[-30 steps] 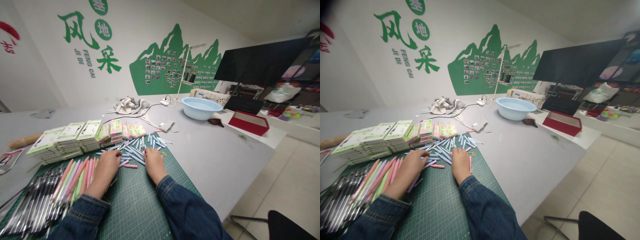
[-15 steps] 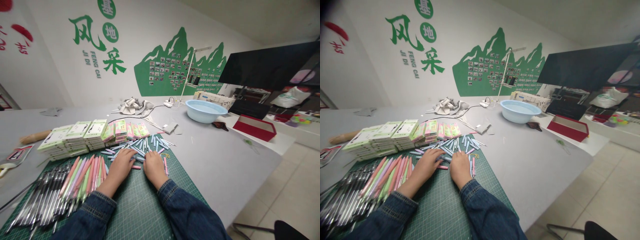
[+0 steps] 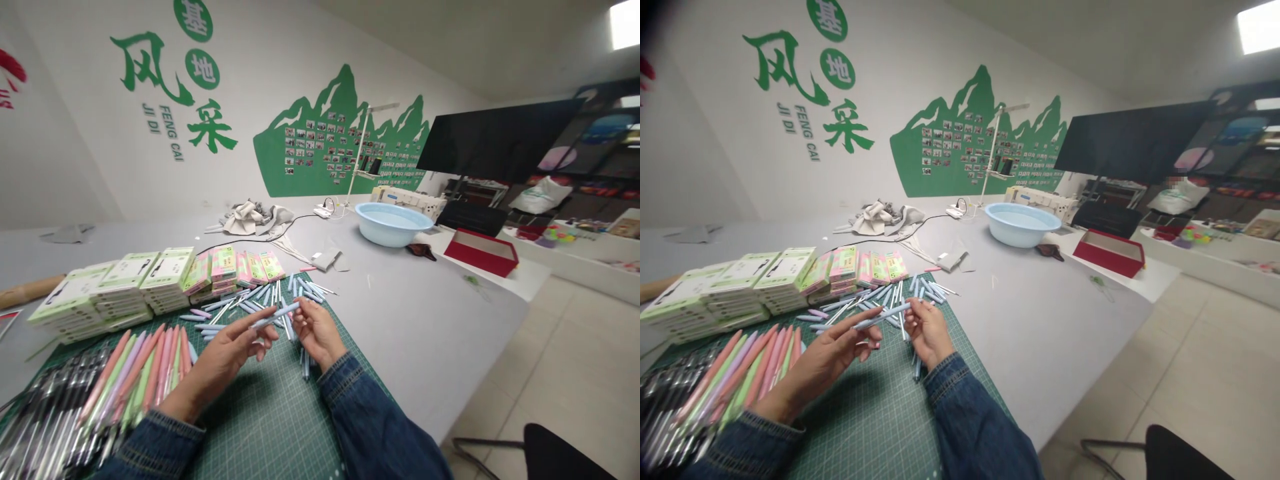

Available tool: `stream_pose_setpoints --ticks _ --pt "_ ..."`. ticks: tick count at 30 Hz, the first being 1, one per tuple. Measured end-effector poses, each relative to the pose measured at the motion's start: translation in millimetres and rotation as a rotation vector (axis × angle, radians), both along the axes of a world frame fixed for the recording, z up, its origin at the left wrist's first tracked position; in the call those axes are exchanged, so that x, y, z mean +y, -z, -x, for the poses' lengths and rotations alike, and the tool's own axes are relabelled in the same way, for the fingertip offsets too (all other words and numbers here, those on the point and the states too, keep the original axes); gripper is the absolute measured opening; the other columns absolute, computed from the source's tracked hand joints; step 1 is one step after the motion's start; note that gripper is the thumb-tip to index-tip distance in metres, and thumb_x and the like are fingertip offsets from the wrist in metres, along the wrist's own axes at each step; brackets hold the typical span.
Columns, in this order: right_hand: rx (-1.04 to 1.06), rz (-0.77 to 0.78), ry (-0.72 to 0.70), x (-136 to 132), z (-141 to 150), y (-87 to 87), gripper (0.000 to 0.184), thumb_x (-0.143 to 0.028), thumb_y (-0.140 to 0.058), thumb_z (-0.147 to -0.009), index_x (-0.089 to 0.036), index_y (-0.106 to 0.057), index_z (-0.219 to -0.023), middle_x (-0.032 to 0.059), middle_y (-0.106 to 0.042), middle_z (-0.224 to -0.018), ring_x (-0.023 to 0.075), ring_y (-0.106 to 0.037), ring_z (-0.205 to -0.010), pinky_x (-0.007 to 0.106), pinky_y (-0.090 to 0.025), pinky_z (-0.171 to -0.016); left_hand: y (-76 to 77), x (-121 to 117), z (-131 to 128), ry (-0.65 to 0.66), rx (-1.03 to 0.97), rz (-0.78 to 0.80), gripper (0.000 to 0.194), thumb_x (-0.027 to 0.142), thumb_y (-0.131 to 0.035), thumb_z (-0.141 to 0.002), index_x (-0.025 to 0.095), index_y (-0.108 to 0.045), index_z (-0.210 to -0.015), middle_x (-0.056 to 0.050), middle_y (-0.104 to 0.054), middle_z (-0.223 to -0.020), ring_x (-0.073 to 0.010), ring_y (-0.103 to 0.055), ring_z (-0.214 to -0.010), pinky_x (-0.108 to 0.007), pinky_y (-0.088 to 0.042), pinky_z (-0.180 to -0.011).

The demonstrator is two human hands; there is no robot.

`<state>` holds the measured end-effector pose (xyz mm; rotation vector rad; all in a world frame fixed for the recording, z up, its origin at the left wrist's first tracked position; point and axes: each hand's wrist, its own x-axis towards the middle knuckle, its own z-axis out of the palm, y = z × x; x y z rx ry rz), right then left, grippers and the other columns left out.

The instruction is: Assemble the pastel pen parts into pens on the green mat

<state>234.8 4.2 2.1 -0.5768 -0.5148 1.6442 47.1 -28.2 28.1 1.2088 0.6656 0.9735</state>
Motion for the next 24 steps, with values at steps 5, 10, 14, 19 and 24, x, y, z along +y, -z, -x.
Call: stream_pose_setpoints --ticks 5,10,14,19,24 --pt "0.001 -0.035 -0.034 -4 2 -2.0 0.021 -0.029 -0.076 -0.069 -0.013 -0.064 -0.077 -0.0041 -0.05 -0.06 0.0031 -0.041 -0.046 0.013 -0.038 -0.044 17.7 -4 1 0.061 -0.114 0.098 0.037 0.031 -0.064 -0.08 0.019 -0.064 -0.115 -0.009 -0.066 -0.088 -0.0131 -0.054 -0.072 -0.024 -0.041 -0.063" --pt "-0.025 -0.085 -0.015 -4 0 -4.5 0.02 -0.028 -0.076 -0.07 -0.013 -0.065 -0.078 -0.0036 -0.051 -0.06 0.0028 -0.043 -0.049 0.012 -0.037 -0.046 17.1 -3 4 0.044 -0.072 0.089 0.029 0.025 -0.061 -0.083 0.018 -0.065 -0.11 -0.008 -0.066 -0.085 -0.0124 -0.054 -0.071 -0.023 -0.041 -0.062" --pt "-0.077 -0.059 0.049 -6 0 -7.1 0.022 -0.03 -0.077 -0.067 -0.013 -0.064 -0.075 -0.0043 -0.051 -0.058 0.0032 -0.042 -0.047 0.014 -0.036 -0.045 5.9 -7 2 0.009 -0.019 0.068 0.034 0.03 -0.059 -0.083 0.018 -0.063 -0.115 -0.009 -0.065 -0.089 -0.0129 -0.055 -0.071 -0.024 -0.042 -0.061" --pt "-0.134 -0.041 0.067 -6 -1 -7.0 0.023 -0.03 -0.077 -0.066 -0.014 -0.064 -0.076 -0.0051 -0.049 -0.057 0.0049 -0.042 -0.047 0.016 -0.036 -0.044 4.4 -9 -3 -0.019 0.031 0.018 0.037 0.031 -0.064 -0.078 0.016 -0.064 -0.112 -0.009 -0.067 -0.084 -0.0126 -0.056 -0.068 -0.023 -0.042 -0.057" --pt "-0.116 -0.032 0.005 -7 3 -3.2 0.02 -0.029 -0.077 -0.068 -0.015 -0.064 -0.077 -0.0045 -0.049 -0.059 0.0048 -0.042 -0.047 0.016 -0.038 -0.045 1.2 -14 -1 -0.032 0.056 -0.025 0.036 0.031 -0.064 -0.078 0.014 -0.063 -0.109 -0.009 -0.068 -0.08 -0.0123 -0.057 -0.064 -0.024 -0.044 -0.058"
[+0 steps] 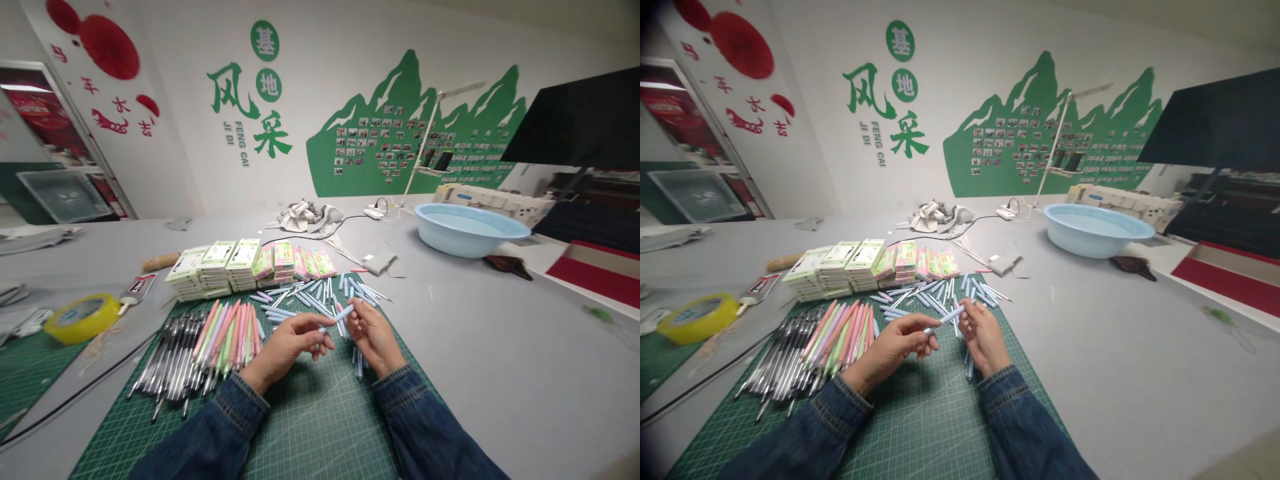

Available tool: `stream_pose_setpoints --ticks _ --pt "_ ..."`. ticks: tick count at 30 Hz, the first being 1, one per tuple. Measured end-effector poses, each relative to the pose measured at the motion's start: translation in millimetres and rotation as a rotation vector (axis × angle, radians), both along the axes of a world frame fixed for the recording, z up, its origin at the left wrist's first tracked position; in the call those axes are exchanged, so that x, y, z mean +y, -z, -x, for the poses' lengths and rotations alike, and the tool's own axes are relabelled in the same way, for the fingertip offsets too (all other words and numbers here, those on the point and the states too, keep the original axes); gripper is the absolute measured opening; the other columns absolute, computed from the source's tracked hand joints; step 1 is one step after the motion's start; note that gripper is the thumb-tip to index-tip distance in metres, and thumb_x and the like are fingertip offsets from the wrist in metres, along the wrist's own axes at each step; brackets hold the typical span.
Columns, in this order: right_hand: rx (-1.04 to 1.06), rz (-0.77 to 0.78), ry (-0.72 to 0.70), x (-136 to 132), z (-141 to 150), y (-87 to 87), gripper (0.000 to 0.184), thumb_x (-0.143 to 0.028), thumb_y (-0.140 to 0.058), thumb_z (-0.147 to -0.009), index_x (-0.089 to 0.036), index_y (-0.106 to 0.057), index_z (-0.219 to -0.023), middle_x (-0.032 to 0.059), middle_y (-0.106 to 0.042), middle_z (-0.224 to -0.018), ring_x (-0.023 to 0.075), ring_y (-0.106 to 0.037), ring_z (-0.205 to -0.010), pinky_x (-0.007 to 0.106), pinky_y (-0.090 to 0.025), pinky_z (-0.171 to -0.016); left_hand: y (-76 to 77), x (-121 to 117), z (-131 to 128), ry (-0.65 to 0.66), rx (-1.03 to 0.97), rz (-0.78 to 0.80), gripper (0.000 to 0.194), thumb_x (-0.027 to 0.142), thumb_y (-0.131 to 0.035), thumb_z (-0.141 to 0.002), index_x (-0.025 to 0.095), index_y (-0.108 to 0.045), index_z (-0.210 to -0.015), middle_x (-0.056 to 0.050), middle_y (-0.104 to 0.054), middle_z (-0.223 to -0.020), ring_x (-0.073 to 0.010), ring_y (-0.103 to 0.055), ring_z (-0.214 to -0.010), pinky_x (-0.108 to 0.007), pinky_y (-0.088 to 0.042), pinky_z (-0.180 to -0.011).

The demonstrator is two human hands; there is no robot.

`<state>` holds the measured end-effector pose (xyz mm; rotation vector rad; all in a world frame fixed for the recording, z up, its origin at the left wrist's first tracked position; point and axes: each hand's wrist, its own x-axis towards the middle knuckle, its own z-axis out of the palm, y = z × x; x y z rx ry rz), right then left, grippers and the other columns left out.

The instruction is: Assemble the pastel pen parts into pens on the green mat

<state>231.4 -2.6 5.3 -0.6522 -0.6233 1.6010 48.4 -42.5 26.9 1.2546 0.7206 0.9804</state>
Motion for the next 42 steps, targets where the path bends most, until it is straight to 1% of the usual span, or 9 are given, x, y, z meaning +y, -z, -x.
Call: stream_pose_setpoints --ticks 3,7,13,16,18,22,27,33,42 --pt "-0.033 -0.003 0.005 -1 3 -0.9 0.021 -0.03 -0.077 -0.068 -0.015 -0.065 -0.076 -0.0037 -0.05 -0.06 0.0052 -0.042 -0.048 0.016 -0.036 -0.043 -10.2 -8 7 -0.02 0.156 -0.064 0.043 0.036 -0.06 -0.08 0.018 -0.055 -0.119 -0.008 -0.066 -0.084 -0.0144 -0.058 -0.066 -0.023 -0.043 -0.054" --pt "-0.154 -0.082 -0.001 -8 13 -3.4 0.021 -0.031 -0.076 -0.069 -0.015 -0.066 -0.078 -0.0023 -0.055 -0.063 0.0055 -0.047 -0.052 0.016 -0.036 -0.047 -21.8 -26 28 -0.173 0.705 -0.288 0.026 0.036 -0.054 -0.082 0.021 -0.064 -0.102 -0.004 -0.066 -0.076 -0.0167 -0.058 -0.067 -0.026 -0.042 -0.06" --pt "-0.3 -0.249 -0.294 -31 41 -4.6 0.023 -0.033 -0.068 -0.076 -0.014 -0.069 -0.088 0.0027 -0.064 -0.068 0.0101 -0.056 -0.058 0.022 -0.042 -0.056 -23.8 -56 73 -0.265 1.186 -0.463 0.021 0.037 -0.054 -0.08 0.025 -0.069 -0.089 -0.006 -0.067 -0.093 -0.0234 -0.058 -0.091 -0.032 -0.041 -0.08" --pt "-0.257 -0.24 -0.352 -38 49 -6.1 0.033 -0.036 -0.066 -0.077 -0.016 -0.065 -0.103 0.0058 -0.068 -0.078 0.0124 -0.061 -0.062 0.025 -0.045 -0.06 -25.4 -60 105 -0.336 1.262 -0.402 0.027 0.042 -0.048 -0.082 0.025 -0.069 -0.09 -0.006 -0.068 -0.097 -0.0239 -0.06 -0.091 -0.031 -0.043 -0.08" --pt "-0.247 -0.185 -0.279 -36 49 -3.6 0.04 -0.036 -0.066 -0.076 -0.018 -0.061 -0.111 0.006 -0.069 -0.079 0.0129 -0.062 -0.062 0.025 -0.046 -0.06 -27.2 -58 130 -0.567 1.387 -0.273 0.03 0.043 -0.05 -0.079 0.023 -0.068 -0.091 -0.007 -0.069 -0.099 -0.0257 -0.062 -0.089 -0.032 -0.044 -0.077" --pt "-0.436 -0.116 -0.005 -20 42 11.8 0.022 -0.03 -0.064 -0.075 -0.014 -0.065 -0.089 0.0026 -0.066 -0.064 0.0119 -0.057 -0.055 0.023 -0.042 -0.053 -25.2 -49 171 -0.752 1.648 -0.05 0.035 0.042 -0.045 -0.08 0.018 -0.067 -0.094 -0.01 -0.071 -0.09 -0.0309 -0.064 -0.083 -0.036 -0.044 -0.069" --pt "-1.072 -0.442 0.16 -1 43 20.1 0.018 -0.015 -0.054 -0.079 -0.02 -0.068 -0.089 0.0034 -0.068 -0.084 0.0174 -0.061 -0.078 0.031 -0.045 -0.075 -10.7 -42 184 -0.716 1.681 -0.059 0.03 0.038 -0.047 -0.078 0.018 -0.066 -0.088 -0.01 -0.072 -0.083 -0.0305 -0.064 -0.079 -0.036 -0.043 -0.065" --pt "-1.668 -0.778 0.061 16 69 11.7 0.022 -0.013 -0.056 -0.082 -0.021 -0.067 -0.099 0.0066 -0.063 -0.101 0.0187 -0.055 -0.1 0.029 -0.041 -0.085 -7.0 -40 181 -0.718 1.586 -0.081 0.033 0.041 -0.048 -0.075 0.019 -0.066 -0.093 -0.009 -0.07 -0.076 -0.027 -0.064 -0.069 -0.034 -0.042 -0.06" --pt "-1.971 -0.9 0.067 24 94 15.2 0.012 -0.014 -0.059 -0.08 -0.015 -0.062 -0.092 0.0091 -0.061 -0.096 0.023 -0.052 -0.094 0.031 -0.042 -0.077 -11.4 -38 173 -0.702 1.575 -0.013 0.04 0.049 -0.043 -0.079 0.019 -0.063 -0.097 -0.009 -0.07 -0.087 -0.0283 -0.064 -0.075 -0.036 -0.045 -0.066"
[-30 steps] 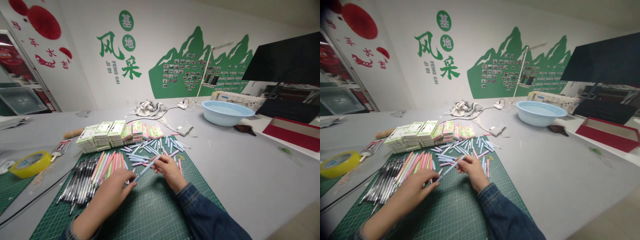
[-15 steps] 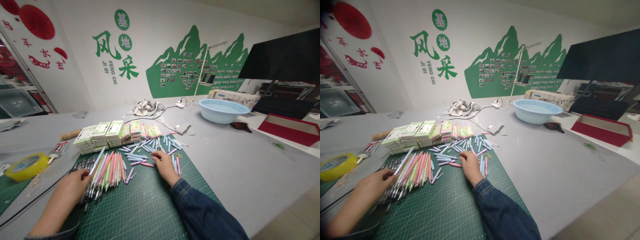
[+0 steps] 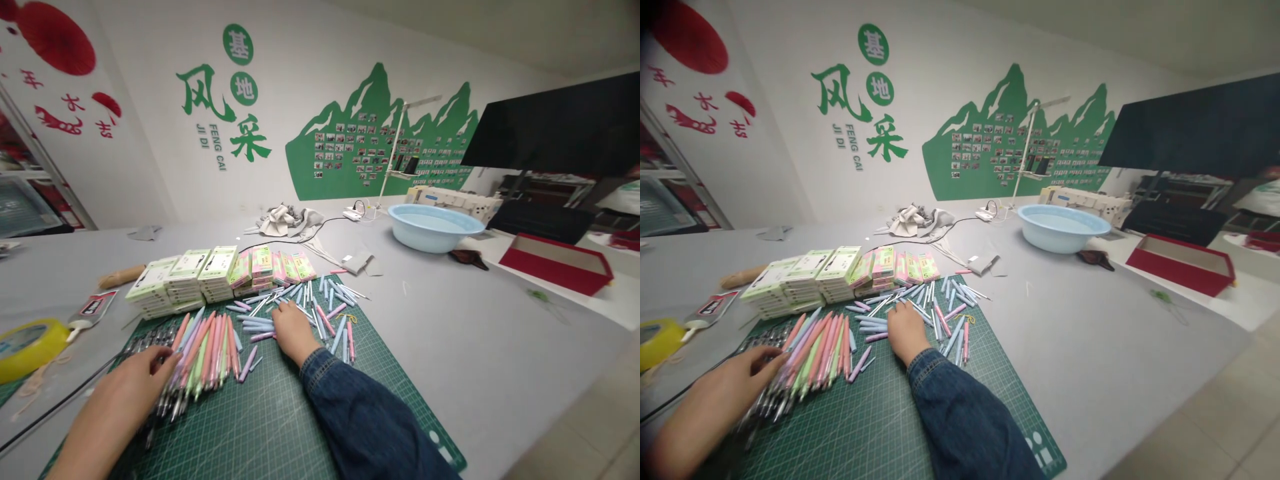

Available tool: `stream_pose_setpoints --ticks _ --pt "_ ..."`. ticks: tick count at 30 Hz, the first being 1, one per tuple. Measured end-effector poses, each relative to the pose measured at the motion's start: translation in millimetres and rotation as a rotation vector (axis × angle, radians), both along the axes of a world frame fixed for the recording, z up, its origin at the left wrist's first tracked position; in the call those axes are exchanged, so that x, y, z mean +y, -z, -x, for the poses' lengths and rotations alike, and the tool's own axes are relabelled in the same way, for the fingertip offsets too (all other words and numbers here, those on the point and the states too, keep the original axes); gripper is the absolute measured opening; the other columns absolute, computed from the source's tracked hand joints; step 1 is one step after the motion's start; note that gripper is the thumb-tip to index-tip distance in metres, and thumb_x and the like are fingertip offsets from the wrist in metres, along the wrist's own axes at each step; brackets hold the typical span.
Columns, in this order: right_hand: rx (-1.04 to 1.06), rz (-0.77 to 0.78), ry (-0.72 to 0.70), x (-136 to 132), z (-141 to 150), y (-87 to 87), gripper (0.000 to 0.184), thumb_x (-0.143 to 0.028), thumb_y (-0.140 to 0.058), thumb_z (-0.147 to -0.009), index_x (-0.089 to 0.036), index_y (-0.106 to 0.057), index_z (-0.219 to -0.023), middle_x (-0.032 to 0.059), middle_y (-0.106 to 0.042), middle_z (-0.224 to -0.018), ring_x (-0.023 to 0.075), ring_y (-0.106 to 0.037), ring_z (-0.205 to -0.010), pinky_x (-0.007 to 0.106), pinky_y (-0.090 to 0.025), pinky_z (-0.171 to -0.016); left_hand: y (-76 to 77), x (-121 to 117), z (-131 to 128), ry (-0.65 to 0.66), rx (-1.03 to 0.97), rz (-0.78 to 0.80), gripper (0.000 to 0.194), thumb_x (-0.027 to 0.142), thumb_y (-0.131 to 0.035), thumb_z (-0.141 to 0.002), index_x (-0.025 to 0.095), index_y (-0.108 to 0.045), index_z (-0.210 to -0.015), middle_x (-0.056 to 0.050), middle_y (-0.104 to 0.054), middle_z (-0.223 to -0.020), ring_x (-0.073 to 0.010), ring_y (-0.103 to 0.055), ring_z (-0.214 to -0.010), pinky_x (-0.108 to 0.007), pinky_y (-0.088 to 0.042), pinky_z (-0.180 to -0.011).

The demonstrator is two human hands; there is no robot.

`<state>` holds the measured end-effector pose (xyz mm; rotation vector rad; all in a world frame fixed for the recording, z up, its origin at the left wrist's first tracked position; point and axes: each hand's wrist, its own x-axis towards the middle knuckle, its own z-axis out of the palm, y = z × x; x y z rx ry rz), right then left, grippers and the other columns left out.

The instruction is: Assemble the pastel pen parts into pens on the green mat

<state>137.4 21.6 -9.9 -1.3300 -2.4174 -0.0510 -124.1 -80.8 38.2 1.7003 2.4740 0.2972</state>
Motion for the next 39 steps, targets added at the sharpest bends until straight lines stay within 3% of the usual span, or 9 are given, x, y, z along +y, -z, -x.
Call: stream_pose_setpoints --ticks 4,6,10,14,18,20,24,28,39 --pt "0.083 -0.04 0.036 -2 -1 -0.5 0.014 -0.01 -0.055 -0.079 -0.012 -0.059 -0.093 0.0114 -0.06 -0.095 0.0238 -0.051 -0.092 0.033 -0.043 -0.076 1.2 0 -21 0.065 0.141 -0.3 0.037 0.041 -0.037 -0.084 0.019 -0.061 -0.098 -0.011 -0.068 -0.099 -0.028 -0.061 -0.09 -0.038 -0.044 -0.081" --pt "0.216 -0.037 0.071 -6 -3 -3.5 0.012 -0.01 -0.055 -0.079 -0.013 -0.058 -0.091 0.0102 -0.059 -0.094 0.0233 -0.051 -0.092 0.033 -0.042 -0.078 1.4 4 -43 0.153 0.06 -0.418 0.036 0.042 -0.038 -0.083 0.021 -0.062 -0.101 -0.01 -0.066 -0.105 -0.0266 -0.061 -0.092 -0.038 -0.043 -0.084" --pt "0.547 0.038 -0.015 -22 -7 -13.0 0.013 -0.015 -0.062 -0.077 -0.017 -0.057 -0.089 0.0038 -0.058 -0.089 0.0188 -0.051 -0.09 0.031 -0.042 -0.081 5.0 20 -91 0.18 -0.541 -0.355 0.038 0.051 -0.057 -0.072 0.024 -0.067 -0.098 -0.004 -0.068 -0.081 -0.0221 -0.061 -0.069 -0.03 -0.046 -0.06" --pt "0.811 0.248 -0.155 -40 -9 -18.4 0.016 -0.015 -0.067 -0.072 -0.019 -0.06 -0.087 -0.0007 -0.056 -0.082 0.0139 -0.054 -0.076 0.027 -0.045 -0.07 14.6 40 -117 0.185 -1.23 -0.337 0.049 0.05 -0.067 -0.068 0.018 -0.062 -0.105 0.001 -0.057 -0.062 -0.0119 -0.049 -0.05 -0.02 -0.036 -0.041" --pt "1.272 0.734 -0.351 -50 -13 -22.2 0.035 -0.023 -0.07 -0.071 -0.022 -0.061 -0.104 -0.0009 -0.059 -0.086 0.0124 -0.059 -0.063 0.028 -0.05 -0.06 18.2 51 -119 0.087 -1.612 -0.413 0.035 0.041 -0.075 -0.063 0.014 -0.064 -0.081 0.004 -0.051 -0.058 -0.0043 -0.037 -0.045 -0.013 -0.028 -0.036" --pt "1.403 0.945 -0.506 -52 -16 -25.1 0.04 -0.025 -0.071 -0.07 -0.021 -0.061 -0.109 -0.0001 -0.061 -0.087 0.0142 -0.063 -0.067 0.032 -0.053 -0.065 17.5 52 -118 0.041 -1.743 -0.414 0.032 0.037 -0.078 -0.06 0.012 -0.063 -0.075 0.005 -0.048 -0.056 -0.0029 -0.035 -0.044 -0.011 -0.025 -0.034" --pt "1.461 1.064 -0.591 -53 -19 -27.4 0.036 -0.023 -0.071 -0.071 -0.016 -0.066 -0.105 0.0024 -0.066 -0.081 0.0159 -0.065 -0.07 0.034 -0.053 -0.071 16.4 50 -120 -0.013 -1.855 -0.38 0.029 0.031 -0.079 -0.06 0.011 -0.062 -0.072 0.005 -0.047 -0.056 -0.0016 -0.034 -0.043 -0.01 -0.025 -0.033" --pt "1.511 1.034 -0.541 -52 -19 -25.3 0.027 -0.021 -0.073 -0.069 -0.015 -0.068 -0.094 0.0022 -0.067 -0.074 0.016 -0.065 -0.064 0.031 -0.054 -0.062 15.2 46 -124 0.022 -1.859 -0.389 0.027 0.03 -0.077 -0.064 0.011 -0.061 -0.071 0.005 -0.048 -0.057 -0.0014 -0.035 -0.044 -0.01 -0.026 -0.033" --pt "1.448 1.045 -0.597 -54 -18 -24.2 0.023 -0.019 -0.072 -0.07 -0.016 -0.065 -0.091 0.0022 -0.067 -0.078 0.0172 -0.066 -0.067 0.033 -0.054 -0.064 11.4 41 -127 0.11 -1.825 -0.382 0.029 0.036 -0.073 -0.068 0.012 -0.061 -0.078 0.006 -0.045 -0.057 -0.0015 -0.034 -0.044 -0.011 -0.024 -0.036"
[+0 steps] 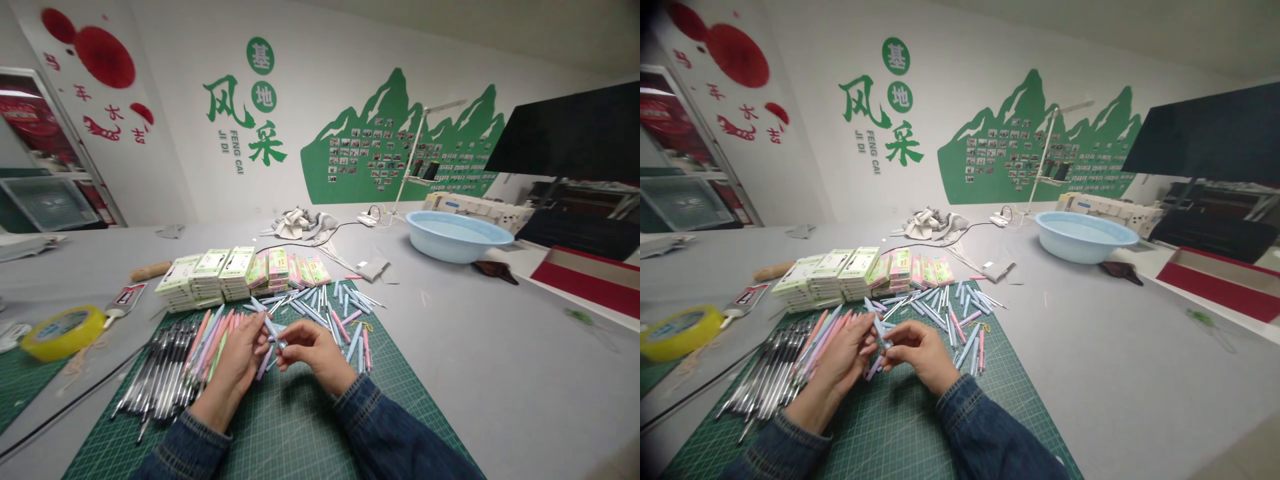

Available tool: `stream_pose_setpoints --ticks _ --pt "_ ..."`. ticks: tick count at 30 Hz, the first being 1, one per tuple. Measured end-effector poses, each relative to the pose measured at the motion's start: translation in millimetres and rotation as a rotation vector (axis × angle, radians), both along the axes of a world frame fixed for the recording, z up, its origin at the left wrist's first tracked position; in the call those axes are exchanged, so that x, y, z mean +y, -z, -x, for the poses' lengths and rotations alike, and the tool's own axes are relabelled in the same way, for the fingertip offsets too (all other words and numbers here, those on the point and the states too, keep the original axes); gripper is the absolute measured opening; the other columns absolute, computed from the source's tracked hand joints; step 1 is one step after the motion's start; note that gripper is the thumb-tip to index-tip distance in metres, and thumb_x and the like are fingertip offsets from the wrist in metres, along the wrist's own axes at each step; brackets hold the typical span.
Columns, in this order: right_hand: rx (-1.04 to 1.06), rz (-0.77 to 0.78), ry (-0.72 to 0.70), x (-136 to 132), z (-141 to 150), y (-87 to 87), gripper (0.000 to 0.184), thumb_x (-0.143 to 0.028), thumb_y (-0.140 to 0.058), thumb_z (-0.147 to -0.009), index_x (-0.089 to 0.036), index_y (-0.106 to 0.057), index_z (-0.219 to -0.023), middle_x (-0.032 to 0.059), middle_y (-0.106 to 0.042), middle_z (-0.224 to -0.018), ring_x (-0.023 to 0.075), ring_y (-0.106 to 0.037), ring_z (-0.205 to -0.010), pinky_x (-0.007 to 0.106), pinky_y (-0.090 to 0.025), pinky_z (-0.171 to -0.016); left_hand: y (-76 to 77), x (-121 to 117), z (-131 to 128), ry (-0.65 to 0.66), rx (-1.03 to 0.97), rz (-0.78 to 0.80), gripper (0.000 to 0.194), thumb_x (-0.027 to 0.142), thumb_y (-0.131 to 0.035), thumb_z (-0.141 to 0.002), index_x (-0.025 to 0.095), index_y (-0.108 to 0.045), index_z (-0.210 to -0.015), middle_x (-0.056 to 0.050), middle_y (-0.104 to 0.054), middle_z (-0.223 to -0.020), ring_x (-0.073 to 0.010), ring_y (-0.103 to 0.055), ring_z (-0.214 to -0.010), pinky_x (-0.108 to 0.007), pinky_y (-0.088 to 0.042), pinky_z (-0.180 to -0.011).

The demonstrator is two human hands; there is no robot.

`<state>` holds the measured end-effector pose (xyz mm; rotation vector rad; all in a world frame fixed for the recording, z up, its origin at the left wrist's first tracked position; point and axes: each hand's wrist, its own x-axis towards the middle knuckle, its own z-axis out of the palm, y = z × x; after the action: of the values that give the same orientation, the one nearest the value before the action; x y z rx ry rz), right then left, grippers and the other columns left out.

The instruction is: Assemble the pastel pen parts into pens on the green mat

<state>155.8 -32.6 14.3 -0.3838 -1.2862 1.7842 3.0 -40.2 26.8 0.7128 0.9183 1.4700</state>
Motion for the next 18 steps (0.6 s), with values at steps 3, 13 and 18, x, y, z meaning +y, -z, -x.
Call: stream_pose_setpoints --ticks 3,13,18 --pt "-0.015 -0.02 -0.033 -3 2 -2.2 0.025 -0.018 -0.073 -0.069 -0.017 -0.064 -0.093 0.0024 -0.067 -0.081 0.0165 -0.065 -0.068 0.033 -0.054 -0.065 -2.6 0 2 0.025 0.088 0.001 0.032 0.042 -0.07 -0.069 0.013 -0.059 -0.078 0.007 -0.042 -0.054 -0.002 -0.031 -0.042 -0.013 -0.021 -0.036" --pt "-0.159 0.188 0.606 27 -15 16.3 0.02 -0.028 -0.062 -0.074 -0.015 -0.06 -0.089 0.0004 -0.061 -0.064 0.0121 -0.057 -0.056 0.025 -0.045 -0.054 -23.2 6 115 -0.205 1.691 0.246 0.037 0.054 -0.048 -0.076 0.021 -0.06 -0.066 -0.005 -0.062 -0.064 -0.0222 -0.056 -0.063 -0.027 -0.031 -0.054" --pt "-0.31 0.058 0.765 45 -27 33.5 0.014 -0.025 -0.057 -0.074 -0.017 -0.06 -0.084 0.0002 -0.06 -0.065 0.0145 -0.055 -0.058 0.026 -0.044 -0.055 -17.7 6 116 -0.13 1.896 0.334 0.046 0.062 -0.04 -0.076 0.021 -0.058 -0.067 -0.012 -0.067 -0.07 -0.0284 -0.06 -0.065 -0.03 -0.032 -0.053"
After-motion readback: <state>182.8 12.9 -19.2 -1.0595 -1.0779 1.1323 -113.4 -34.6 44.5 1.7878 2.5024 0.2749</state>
